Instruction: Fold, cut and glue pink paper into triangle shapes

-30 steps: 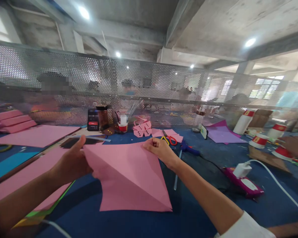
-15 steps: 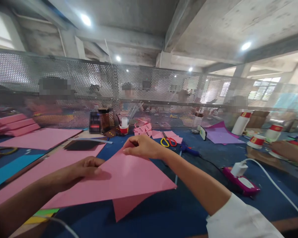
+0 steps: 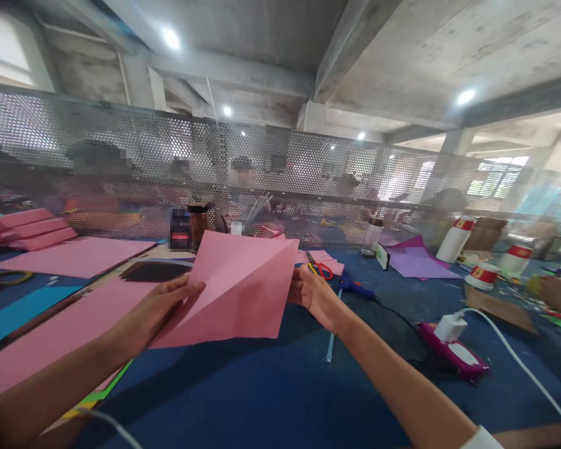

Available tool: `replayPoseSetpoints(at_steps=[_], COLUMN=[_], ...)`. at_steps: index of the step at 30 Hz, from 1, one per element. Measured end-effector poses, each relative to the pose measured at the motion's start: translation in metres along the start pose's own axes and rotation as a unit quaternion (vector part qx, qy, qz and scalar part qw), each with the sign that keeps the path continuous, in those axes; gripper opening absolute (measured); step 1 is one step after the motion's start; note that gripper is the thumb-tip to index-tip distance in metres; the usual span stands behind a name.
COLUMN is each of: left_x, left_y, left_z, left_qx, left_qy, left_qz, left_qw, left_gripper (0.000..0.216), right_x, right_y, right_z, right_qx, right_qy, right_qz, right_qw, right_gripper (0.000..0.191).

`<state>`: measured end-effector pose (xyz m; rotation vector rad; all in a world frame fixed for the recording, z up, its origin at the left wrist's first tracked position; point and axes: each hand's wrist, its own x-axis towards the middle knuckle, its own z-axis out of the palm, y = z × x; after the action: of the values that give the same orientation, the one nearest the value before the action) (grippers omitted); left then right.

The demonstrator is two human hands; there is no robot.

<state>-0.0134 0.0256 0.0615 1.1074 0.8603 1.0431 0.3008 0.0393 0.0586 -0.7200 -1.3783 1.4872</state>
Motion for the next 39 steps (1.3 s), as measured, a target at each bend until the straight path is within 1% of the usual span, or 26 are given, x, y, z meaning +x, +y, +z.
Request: replayPoseSetpoints(at_steps=[2,4,5,9,12,15,16,18,21,23,26,28,31,33,34,36,37,39], left_x=[0.001,0.003,0.005,0.011,0.015,0.018,0.019,0.021,0.02,0.018,0.012,0.008,0.005,0.005,0.005,0.006,0.007,0.007], left_y=[-0.006,-0.009,-0.009,-0.006,-0.005,-0.01,-0.013,-0.019,-0.029,-0.035,-0.04,-0.042,-0.044,-0.047,-0.049,-0.054,-0.057,-0.064], left_z=[0.001,0.0,-0.001,-0.007,-0.012,-0.015,-0.015,-0.016,-0.013,-0.009,0.003,0.01,0.014,0.012,0.011,0.008,0.007,0.006], left_qx=[0.017,0.031,0.031,0.031,0.094,0.175,0.197,0.222,0.201,0.167,0.132,0.122,0.144,0.206,0.248,0.342,0.391,0.487], left_qy=[-0.009,-0.015,-0.017,-0.007,-0.018,-0.036,-0.039,-0.049,-0.095,-0.135,-0.18,-0.19,-0.158,-0.12,-0.1,-0.064,-0.046,-0.023], left_qz=[-0.009,-0.011,-0.007,0.006,-0.02,-0.051,-0.05,-0.025,0.027,0.042,0.02,-0.001,-0.011,0.003,0.017,0.052,0.075,0.145], left_qw=[1.0,0.999,0.999,0.999,0.995,0.983,0.978,0.974,0.975,0.976,0.975,0.974,0.977,0.971,0.963,0.936,0.916,0.861], left_gripper=[0.043,0.043,0.042,0.041,0.044,0.046,0.046,0.045,0.05,0.057,0.064,0.061,0.055,0.056,0.056,0.054,0.051,0.042], right_x=[-0.004,-0.006,-0.007,-0.011,-0.012,-0.011,-0.011,-0.01,-0.011,-0.012,-0.013,-0.012,-0.009,-0.007,-0.006,-0.005,-0.005,-0.005], right_y=[0.008,0.011,0.012,0.011,0.013,0.016,0.017,0.016,0.013,0.011,0.011,0.015,0.023,0.029,0.032,0.038,0.041,0.044], right_z=[0.006,0.008,0.007,-0.001,-0.007,-0.009,-0.009,-0.006,0.004,0.011,0.018,0.019,0.017,0.015,0.015,0.015,0.016,0.018], right_qx=[-0.059,-0.104,-0.121,-0.189,-0.228,-0.252,-0.256,-0.256,-0.248,-0.25,-0.273,-0.298,-0.341,-0.376,-0.397,-0.442,-0.464,-0.506], right_qy=[0.051,0.083,0.086,0.045,0.014,0.003,-0.001,-0.019,-0.067,-0.085,-0.074,-0.057,-0.028,-0.015,-0.01,-0.001,0.004,0.014], right_qz=[-0.023,-0.015,-0.003,0.06,0.109,0.12,0.118,0.115,0.11,0.104,0.098,0.09,0.076,0.076,0.076,0.074,0.072,0.074], right_qw=[0.997,0.991,0.989,0.979,0.968,0.96,0.96,0.96,0.96,0.959,0.954,0.949,0.937,0.924,0.915,0.894,0.883,0.859], right_gripper=[0.046,0.04,0.039,0.039,0.042,0.045,0.046,0.047,0.048,0.048,0.048,0.048,0.047,0.046,0.046,0.044,0.043,0.041])
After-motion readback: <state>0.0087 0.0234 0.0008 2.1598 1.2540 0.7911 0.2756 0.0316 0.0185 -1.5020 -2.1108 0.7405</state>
